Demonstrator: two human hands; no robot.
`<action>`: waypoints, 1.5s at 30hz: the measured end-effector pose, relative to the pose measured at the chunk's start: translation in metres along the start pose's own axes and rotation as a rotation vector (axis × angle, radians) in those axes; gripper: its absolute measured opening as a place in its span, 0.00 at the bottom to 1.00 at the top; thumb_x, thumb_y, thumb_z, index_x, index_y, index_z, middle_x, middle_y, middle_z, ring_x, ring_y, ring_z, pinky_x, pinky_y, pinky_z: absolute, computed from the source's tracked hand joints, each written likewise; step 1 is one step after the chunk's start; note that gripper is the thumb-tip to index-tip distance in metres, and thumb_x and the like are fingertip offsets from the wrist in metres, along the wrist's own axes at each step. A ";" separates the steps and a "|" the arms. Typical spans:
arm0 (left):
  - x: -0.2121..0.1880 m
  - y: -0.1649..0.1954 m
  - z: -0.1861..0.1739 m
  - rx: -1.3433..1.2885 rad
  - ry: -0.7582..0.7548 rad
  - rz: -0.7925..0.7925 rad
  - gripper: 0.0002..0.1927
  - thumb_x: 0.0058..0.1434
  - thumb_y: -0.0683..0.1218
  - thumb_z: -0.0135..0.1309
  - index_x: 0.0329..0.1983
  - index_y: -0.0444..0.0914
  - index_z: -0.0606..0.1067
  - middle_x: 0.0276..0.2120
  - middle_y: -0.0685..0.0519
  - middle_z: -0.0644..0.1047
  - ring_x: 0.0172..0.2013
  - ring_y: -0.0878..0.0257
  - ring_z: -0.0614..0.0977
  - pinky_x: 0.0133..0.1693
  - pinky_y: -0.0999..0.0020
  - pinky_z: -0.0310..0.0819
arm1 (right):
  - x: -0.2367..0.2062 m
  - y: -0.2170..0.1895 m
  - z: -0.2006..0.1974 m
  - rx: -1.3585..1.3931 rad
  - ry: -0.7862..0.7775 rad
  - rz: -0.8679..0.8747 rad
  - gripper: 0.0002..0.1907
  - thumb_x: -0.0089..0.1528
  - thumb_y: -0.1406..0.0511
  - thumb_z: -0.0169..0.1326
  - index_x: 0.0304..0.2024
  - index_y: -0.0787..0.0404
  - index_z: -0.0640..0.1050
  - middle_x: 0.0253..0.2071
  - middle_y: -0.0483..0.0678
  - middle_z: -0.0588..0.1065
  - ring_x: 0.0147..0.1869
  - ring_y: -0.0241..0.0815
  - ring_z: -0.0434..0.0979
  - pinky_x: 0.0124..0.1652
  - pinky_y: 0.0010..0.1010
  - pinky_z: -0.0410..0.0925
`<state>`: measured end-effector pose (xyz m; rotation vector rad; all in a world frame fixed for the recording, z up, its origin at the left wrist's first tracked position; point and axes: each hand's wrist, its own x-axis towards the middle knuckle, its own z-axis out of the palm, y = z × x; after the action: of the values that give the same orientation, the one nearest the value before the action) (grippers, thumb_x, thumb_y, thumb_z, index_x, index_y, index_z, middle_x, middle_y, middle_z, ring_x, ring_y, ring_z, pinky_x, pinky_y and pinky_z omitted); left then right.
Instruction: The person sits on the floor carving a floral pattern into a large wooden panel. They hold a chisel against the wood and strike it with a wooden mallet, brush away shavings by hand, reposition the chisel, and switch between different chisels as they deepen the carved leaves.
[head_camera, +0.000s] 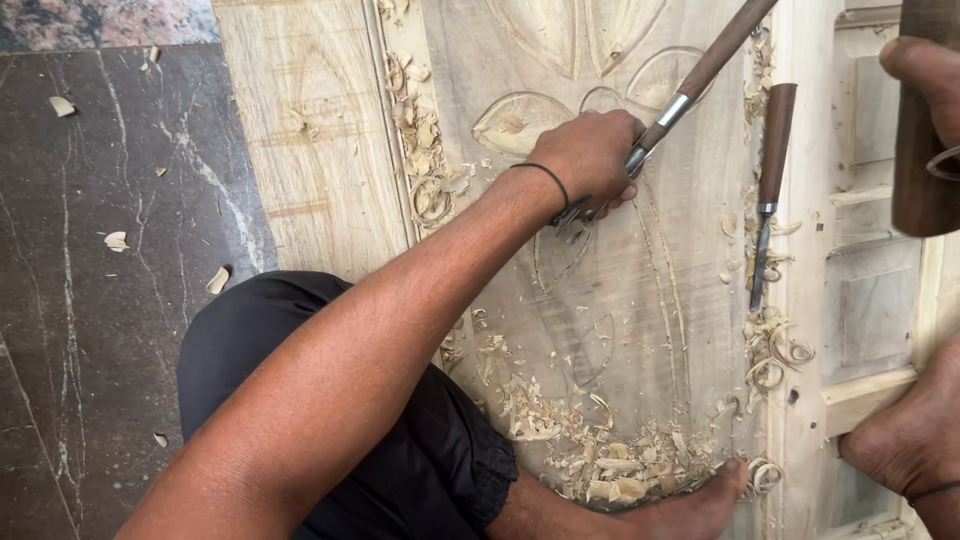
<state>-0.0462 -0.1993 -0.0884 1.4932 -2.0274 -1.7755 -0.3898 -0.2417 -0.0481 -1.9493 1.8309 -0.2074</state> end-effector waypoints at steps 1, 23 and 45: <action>0.000 -0.001 -0.001 -0.007 -0.012 -0.010 0.02 0.64 0.44 0.56 0.38 0.41 0.78 0.22 0.59 0.81 0.22 0.68 0.84 0.30 0.67 0.81 | 0.001 0.008 0.000 -0.007 0.003 -0.024 0.26 0.72 0.55 0.56 0.59 0.72 0.72 0.42 0.63 0.76 0.41 0.59 0.80 0.42 0.49 0.76; 0.004 -0.006 0.005 0.102 0.015 0.021 0.08 0.54 0.44 0.64 0.38 0.43 0.80 0.25 0.57 0.84 0.31 0.64 0.86 0.37 0.62 0.78 | -0.005 0.013 0.000 -0.113 0.065 -0.137 0.28 0.67 0.65 0.64 0.65 0.71 0.70 0.53 0.66 0.77 0.55 0.59 0.81 0.57 0.48 0.75; 0.016 -0.016 -0.022 -0.345 0.465 0.413 0.06 0.63 0.34 0.49 0.39 0.36 0.65 0.22 0.51 0.78 0.22 0.64 0.83 0.25 0.63 0.78 | -0.143 -0.111 0.076 0.545 0.183 0.355 0.28 0.61 0.62 0.62 0.57 0.69 0.66 0.46 0.55 0.76 0.42 0.44 0.80 0.42 0.33 0.76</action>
<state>-0.0321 -0.2246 -0.1018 1.1432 -1.5613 -1.3680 -0.2727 -0.0835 -0.0403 -1.2497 1.9371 -0.7036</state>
